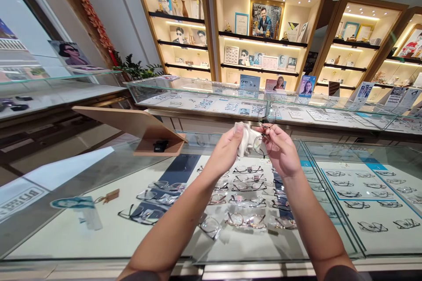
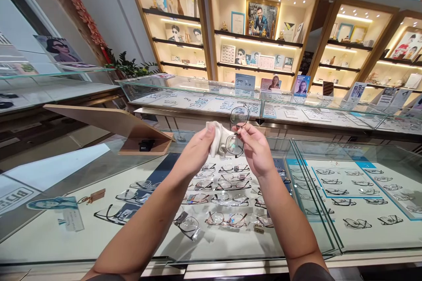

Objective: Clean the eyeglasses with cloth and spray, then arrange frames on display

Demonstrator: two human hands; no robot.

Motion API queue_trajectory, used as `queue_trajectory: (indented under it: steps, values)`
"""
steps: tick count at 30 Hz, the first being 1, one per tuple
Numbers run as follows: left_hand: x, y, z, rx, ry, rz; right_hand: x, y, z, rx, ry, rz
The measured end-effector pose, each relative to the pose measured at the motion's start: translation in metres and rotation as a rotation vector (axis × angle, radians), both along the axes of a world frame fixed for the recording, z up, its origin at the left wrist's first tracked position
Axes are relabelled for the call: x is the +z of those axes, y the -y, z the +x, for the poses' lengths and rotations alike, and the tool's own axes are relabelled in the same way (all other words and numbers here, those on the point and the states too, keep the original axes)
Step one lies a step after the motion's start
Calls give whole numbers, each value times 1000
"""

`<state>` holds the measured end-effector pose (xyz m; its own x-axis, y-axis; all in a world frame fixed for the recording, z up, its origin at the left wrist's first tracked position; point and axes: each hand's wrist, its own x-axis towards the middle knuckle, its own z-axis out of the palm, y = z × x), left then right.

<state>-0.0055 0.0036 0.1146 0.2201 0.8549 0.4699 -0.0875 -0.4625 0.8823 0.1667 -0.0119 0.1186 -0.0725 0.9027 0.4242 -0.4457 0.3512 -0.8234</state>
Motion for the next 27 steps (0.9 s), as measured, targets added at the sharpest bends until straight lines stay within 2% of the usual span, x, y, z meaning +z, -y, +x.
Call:
queue_trajectory:
  steps: [5, 10, 13, 21, 24, 27]
  values:
    - [-6, -13, -7, 155, 145, -77, 0, -2, 9, 35, 254, 76]
    - [-1, -8, -7, 82, 107, -61, -4, -4, 8, 113, 382, 52]
    - [2, -6, -8, -22, 81, -41, -6, -6, 6, 116, 389, 17]
    - [6, -12, -16, -196, 121, -142, -6, -7, 4, 156, 263, -51]
    - [9, -9, -14, -190, 129, -127, -8, -7, 2, 211, 229, -77]
    - [9, -4, -9, -97, 141, -82, -11, -4, -3, 247, 216, -98]
